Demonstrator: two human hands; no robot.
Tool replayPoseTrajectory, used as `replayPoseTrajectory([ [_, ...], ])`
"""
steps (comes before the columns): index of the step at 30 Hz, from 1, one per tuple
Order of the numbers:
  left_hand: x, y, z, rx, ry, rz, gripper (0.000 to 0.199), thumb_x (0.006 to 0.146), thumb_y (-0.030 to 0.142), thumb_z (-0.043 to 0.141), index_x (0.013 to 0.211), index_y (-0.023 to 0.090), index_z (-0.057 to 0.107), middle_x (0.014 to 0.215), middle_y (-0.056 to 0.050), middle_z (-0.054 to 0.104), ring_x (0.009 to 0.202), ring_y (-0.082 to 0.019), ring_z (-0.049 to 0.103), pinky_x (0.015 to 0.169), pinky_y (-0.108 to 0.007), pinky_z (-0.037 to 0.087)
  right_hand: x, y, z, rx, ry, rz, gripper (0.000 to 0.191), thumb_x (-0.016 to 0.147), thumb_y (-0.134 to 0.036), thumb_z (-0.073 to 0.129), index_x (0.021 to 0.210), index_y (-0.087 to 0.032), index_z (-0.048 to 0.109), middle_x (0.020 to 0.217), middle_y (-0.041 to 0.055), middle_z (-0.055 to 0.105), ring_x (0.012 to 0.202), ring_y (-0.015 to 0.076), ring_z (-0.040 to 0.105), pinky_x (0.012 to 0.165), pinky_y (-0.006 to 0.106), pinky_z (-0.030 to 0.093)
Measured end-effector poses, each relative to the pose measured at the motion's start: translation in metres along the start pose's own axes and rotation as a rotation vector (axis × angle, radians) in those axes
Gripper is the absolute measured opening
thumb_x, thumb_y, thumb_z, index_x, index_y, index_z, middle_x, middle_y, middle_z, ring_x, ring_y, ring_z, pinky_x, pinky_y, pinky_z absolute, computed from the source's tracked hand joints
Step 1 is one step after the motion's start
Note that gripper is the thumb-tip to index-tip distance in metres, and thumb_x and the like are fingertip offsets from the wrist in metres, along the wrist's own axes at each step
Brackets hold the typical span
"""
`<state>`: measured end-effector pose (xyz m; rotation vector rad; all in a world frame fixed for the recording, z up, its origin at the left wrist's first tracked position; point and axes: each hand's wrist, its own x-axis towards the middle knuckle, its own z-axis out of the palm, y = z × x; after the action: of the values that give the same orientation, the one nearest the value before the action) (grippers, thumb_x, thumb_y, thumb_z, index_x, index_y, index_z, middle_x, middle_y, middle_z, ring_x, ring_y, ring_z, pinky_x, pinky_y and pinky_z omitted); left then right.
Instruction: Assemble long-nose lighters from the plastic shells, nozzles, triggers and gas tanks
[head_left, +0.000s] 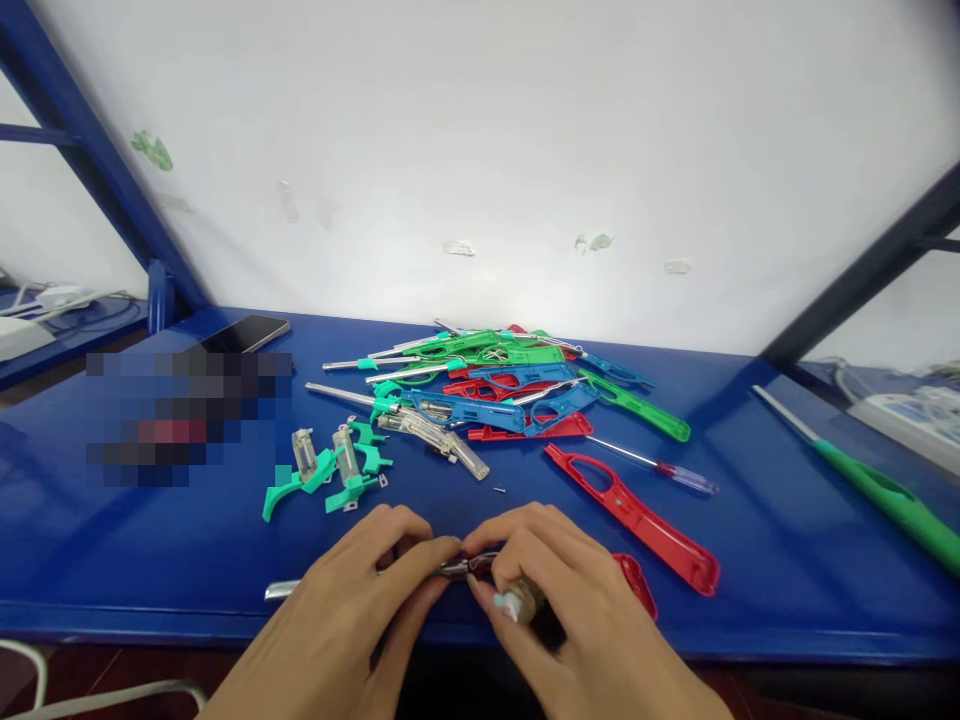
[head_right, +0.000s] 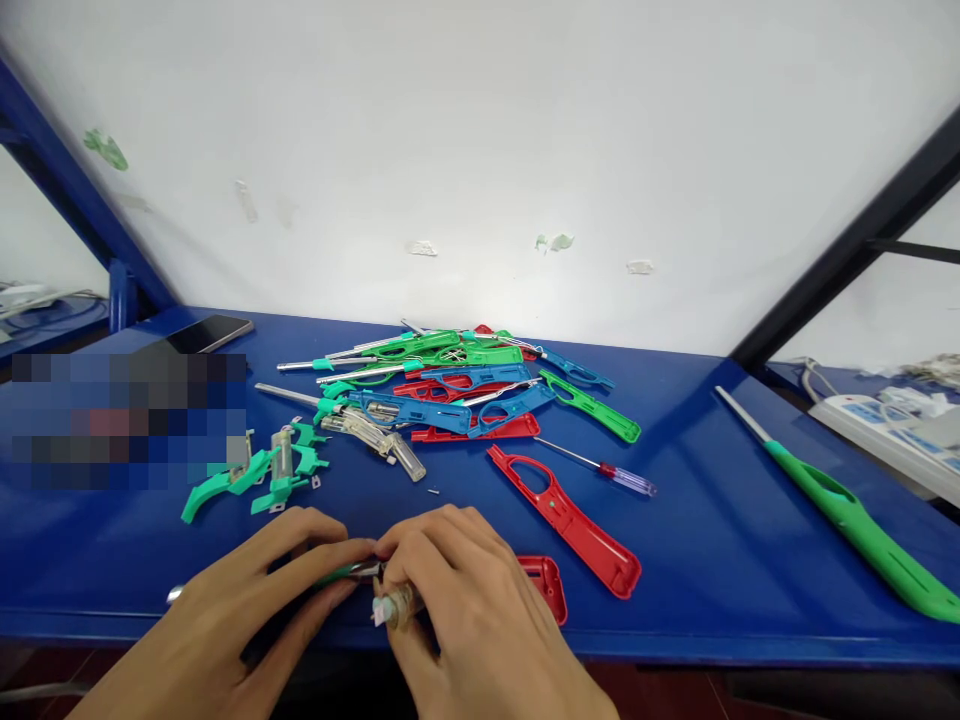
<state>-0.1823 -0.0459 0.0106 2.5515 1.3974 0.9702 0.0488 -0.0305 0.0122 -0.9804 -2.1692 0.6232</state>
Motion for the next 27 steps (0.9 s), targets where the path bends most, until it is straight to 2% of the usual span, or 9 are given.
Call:
replayPoseTrajectory([
  [5,0.0015,-0.0032,0.0002,-0.02,-0.016,0.018,0.03,0.11,0.015,0.048,0.114,0.032,0.073,0.107,0.002,0.076,0.093,-0.017,0.077,0.081,-0.025,0.064,0.0015,0.0042,0.0001,-0.003,-0.015,-0.059,0.028,0.106,-0.008,0.06,0.093,-0.028,0.046,0.105,-0.0058,0.077,0.098,0.017,0.073,0.084,0.029,0.058],
  [13,-0.0013,-0.0049,-0.0014,-0.054,-0.037,0.029,0.033,0.11,0.013,0.049,0.126,0.031,0.072,0.112,0.0,0.071,0.096,-0.015,0.074,0.084,-0.023,0.063,0.0021,0.0033,0.0014,-0.017,-0.005,-0.055,0.028,0.103,-0.004,0.06,0.093,-0.027,0.047,0.103,-0.0041,0.076,0.098,0.0193,0.071,0.089,0.034,0.058],
  [21,-0.0031,-0.004,-0.0028,-0.017,-0.058,0.033,0.035,0.109,0.011,0.048,0.123,0.031,0.074,0.108,-0.002,0.072,0.092,-0.017,0.073,0.08,-0.025,0.064,0.0034,0.0012,-0.0006,-0.004,-0.055,-0.023,0.026,0.105,-0.008,0.056,0.089,-0.026,0.046,0.099,-0.0006,0.074,0.096,0.0208,0.07,0.087,0.035,0.058],
  [27,0.0036,0.0007,-0.0042,0.068,-0.043,0.075,0.039,0.105,0.009,0.042,0.11,0.026,0.076,0.097,-0.004,0.073,0.082,-0.019,0.072,0.075,-0.029,0.065,0.0054,-0.0006,-0.0018,-0.018,-0.069,0.001,0.026,0.102,-0.005,0.055,0.087,-0.026,0.046,0.098,0.0009,0.073,0.095,0.0214,0.067,0.084,0.035,0.058],
])
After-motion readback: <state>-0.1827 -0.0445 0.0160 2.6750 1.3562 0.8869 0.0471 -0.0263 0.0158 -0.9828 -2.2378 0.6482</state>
